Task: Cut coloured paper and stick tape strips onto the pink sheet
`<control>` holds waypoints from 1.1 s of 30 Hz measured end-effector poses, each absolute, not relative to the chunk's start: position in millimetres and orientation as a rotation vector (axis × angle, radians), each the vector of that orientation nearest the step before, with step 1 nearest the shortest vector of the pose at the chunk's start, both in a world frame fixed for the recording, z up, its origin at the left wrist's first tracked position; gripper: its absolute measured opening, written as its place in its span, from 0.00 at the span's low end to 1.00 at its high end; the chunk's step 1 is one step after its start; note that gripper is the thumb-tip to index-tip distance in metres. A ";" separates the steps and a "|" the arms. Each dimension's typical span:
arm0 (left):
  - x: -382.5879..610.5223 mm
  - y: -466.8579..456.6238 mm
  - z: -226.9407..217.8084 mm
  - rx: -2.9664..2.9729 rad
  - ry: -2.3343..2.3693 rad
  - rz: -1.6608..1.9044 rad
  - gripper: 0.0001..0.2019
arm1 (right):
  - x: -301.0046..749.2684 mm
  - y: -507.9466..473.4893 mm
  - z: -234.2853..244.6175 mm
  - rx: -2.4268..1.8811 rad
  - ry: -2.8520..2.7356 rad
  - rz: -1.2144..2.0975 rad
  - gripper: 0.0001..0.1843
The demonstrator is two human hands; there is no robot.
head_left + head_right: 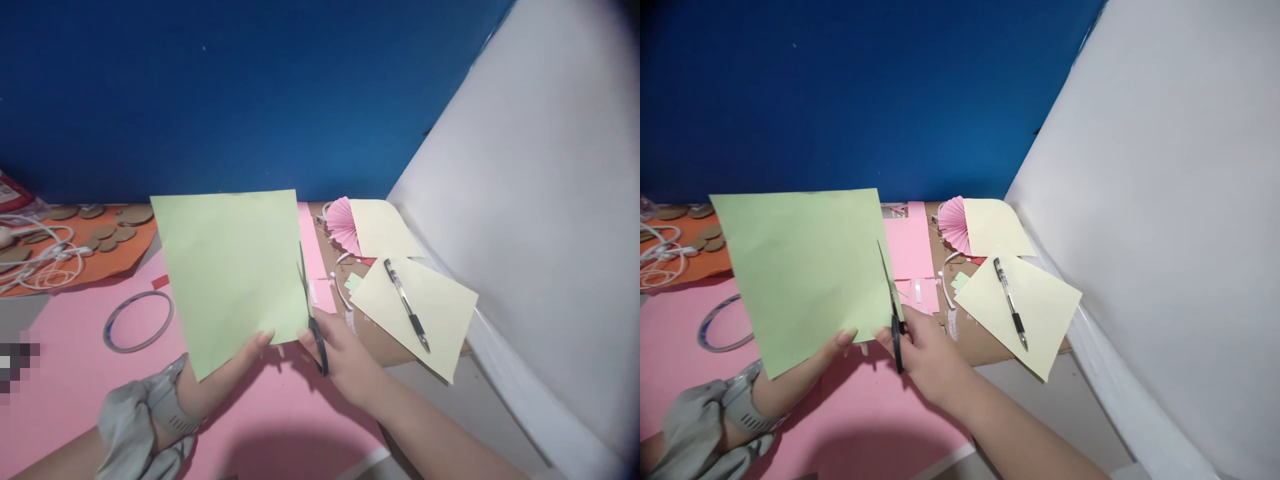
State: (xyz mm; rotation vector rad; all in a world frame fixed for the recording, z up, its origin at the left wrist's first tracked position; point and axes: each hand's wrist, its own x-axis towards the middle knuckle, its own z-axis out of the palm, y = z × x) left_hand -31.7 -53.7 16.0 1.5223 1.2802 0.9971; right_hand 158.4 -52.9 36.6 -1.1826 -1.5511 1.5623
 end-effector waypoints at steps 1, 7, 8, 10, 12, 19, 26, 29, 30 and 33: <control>-31.1 -53.5 17.3 1.519 1.261 0.987 0.08 | 158.3 -52.9 36.0 -1.184 -1.544 1.564 0.15; -31.5 -56.4 16.4 1.422 1.356 0.992 0.11 | 156.5 -52.1 36.4 -1.126 -1.517 1.525 0.17; -31.6 -56.7 16.3 1.418 1.346 0.984 0.10 | 156.0 -52.0 37.1 -1.121 -1.523 1.513 0.18; -31.0 -56.6 17.7 1.429 1.297 0.970 0.09 | 155.1 -51.9 38.3 -1.122 -1.536 1.502 0.20; -29.6 -55.8 20.9 1.447 1.253 0.985 0.09 | 154.6 -52.0 39.0 -1.126 -1.544 1.503 0.21; -29.3 -53.6 23.5 1.510 1.231 0.978 0.09 | 155.6 -51.5 36.1 -1.196 -1.549 1.508 0.23; -31.7 -54.3 17.6 1.496 1.236 1.002 0.07 | 154.4 -51.2 28.8 -1.172 -1.462 1.569 0.24; -29.9 -53.8 23.0 1.486 1.222 0.991 0.07 | 152.7 -51.6 29.8 -1.167 -1.425 1.611 0.23; -29.0 -53.8 25.4 1.477 1.204 0.979 0.07 | 152.4 -51.7 30.1 -1.166 -1.421 1.616 0.23; -26.7 -54.2 31.2 1.412 1.200 0.968 0.06 | 152.4 -51.7 29.6 -1.167 -1.423 1.605 0.21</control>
